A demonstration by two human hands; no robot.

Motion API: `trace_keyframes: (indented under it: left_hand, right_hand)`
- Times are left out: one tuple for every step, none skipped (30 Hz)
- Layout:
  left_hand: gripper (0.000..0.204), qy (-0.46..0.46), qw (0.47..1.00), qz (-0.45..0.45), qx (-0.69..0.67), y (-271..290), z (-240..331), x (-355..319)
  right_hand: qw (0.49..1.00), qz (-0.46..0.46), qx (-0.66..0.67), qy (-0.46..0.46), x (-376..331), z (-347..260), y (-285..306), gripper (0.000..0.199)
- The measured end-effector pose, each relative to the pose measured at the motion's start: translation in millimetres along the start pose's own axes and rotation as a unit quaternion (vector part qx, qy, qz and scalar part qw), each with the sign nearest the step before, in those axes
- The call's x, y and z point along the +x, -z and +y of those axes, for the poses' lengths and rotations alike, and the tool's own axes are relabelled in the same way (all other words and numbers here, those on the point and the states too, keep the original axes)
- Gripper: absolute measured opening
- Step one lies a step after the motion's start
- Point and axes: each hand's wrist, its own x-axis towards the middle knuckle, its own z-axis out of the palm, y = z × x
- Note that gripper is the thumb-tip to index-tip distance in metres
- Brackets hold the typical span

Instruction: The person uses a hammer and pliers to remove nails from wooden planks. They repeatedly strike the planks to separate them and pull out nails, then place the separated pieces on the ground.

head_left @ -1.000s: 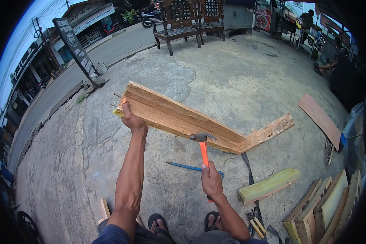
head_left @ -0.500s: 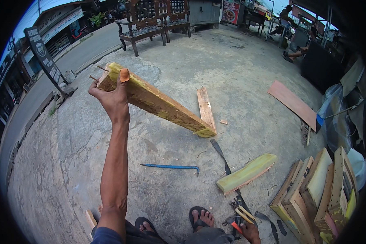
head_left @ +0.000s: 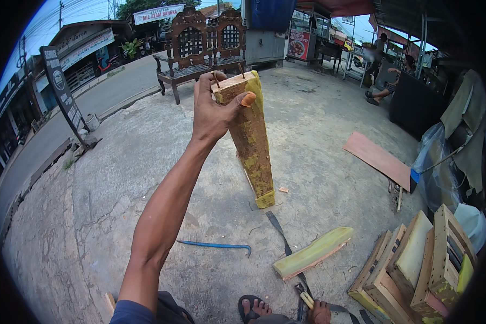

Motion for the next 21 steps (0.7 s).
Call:
trace_keyframes:
  left_hand:
    - [0.061,0.009,1.0,-0.009,0.026,-7.1,11.5,0.6]
    - [0.063,0.016,0.998,-0.016,0.052,-14.0,20.5,3.5]
    - [0.064,0.016,0.998,-0.008,0.061,-20.2,25.1,9.4]
    - [0.065,0.017,0.997,0.0,0.07,-24.0,28.5,16.3]
    - [0.067,0.018,0.997,0.008,0.079,-26.4,31.1,23.5]
    - [0.066,0.003,0.997,0.017,0.079,-22.5,26.8,30.8]
    - [0.067,0.03,0.998,0.009,0.053,-24.9,33.9,33.2]
    - [0.064,0.0,0.999,0.004,0.043,-33.1,35.0,33.5]
    - [0.062,-0.025,0.999,0.001,0.042,-37.5,35.3,31.1]
    - [0.06,-0.039,0.999,-0.009,0.022,-44.8,36.8,32.5]
    - [0.058,-0.044,0.999,-0.022,0.004,-53.5,38.2,26.4]
    - [0.057,-0.045,0.998,-0.037,-0.016,-63.7,44.8,17.6]
    - [0.057,-0.049,0.998,-0.038,-0.002,-72.7,51.5,13.2]
    - [0.057,-0.047,0.998,-0.041,0.022,-75.1,55.2,8.8]
    - [0.057,-0.047,0.997,-0.04,0.04,-79.3,54.8,5.6]
    - [0.055,-0.089,0.995,-0.026,0.04,-86.9,53.0,4.8]
    - [0.054,-0.086,0.995,-0.036,0.036,-87.5,54.7,1.6]
    - [0.054,-0.085,0.995,-0.046,0.037,-83.9,58.6,0.7]
    - [0.053,-0.087,0.994,-0.057,0.042,-79.6,60.5,-0.1]
    - [0.052,-0.096,0.994,-0.054,0.023,-74.3,61.6,-0.6]
    - [0.053,-0.105,0.993,-0.052,0.014,-71.4,63.1,-1.1]
  right_hand:
    - [0.999,0.007,0.041,-0.026,-6.5,-12.2,7.9,0.059]
    - [0.995,0.016,0.082,-0.051,-14.4,-26.5,21.8,0.058]
    - [0.989,0.027,0.126,-0.076,-16.7,-33.8,29.1,0.057]
    - [0.994,0.079,0.07,-0.008,-15.2,-27.0,26.2,0.056]
    - [0.99,0.039,0.127,-0.046,-13.2,-25.3,33.2,0.058]
    - [0.979,-0.004,0.189,-0.078,-13.9,-45.1,60.2,0.06]
    - [0.961,-0.046,0.246,-0.119,-19.6,-52.1,77.9,0.062]
    - [0.964,0.045,0.248,-0.081,-22.7,-40.8,48.2,0.069]
    - [0.96,0.078,0.268,-0.031,-13.9,-47.3,45.7,0.07]
    - [0.952,0.111,0.285,0.02,-2.5,-59.2,43.1,0.07]
    - [0.942,0.136,0.3,0.069,8.1,-70.5,40.1,0.071]
    - [0.936,-0.001,0.352,0.026,26.4,-82.1,52.9,0.07]
    - [0.907,-0.137,0.397,-0.018,47.6,-91.7,72.0,0.07]
    - [0.88,-0.116,0.457,0.057,57.5,-124.7,104.1,0.056]
    - [0.833,-0.126,0.531,0.095,61.7,-156.9,144.5,0.055]
    - [0.837,-0.127,0.518,0.118,74.5,-174.1,170.1,0.057]
    - [0.839,-0.134,0.507,0.144,88.1,-186.4,187.3,0.059]
    - [0.84,-0.155,0.498,0.149,106.1,-195.1,201.4,0.061]
    - [0.839,-0.177,0.489,0.158,122.5,-204.7,212.6,0.063]
    - [0.846,-0.182,0.476,0.158,130.5,-215.1,230.8,0.063]
    - [0.854,-0.183,0.462,0.155,134.1,-220.3,251.9,0.063]
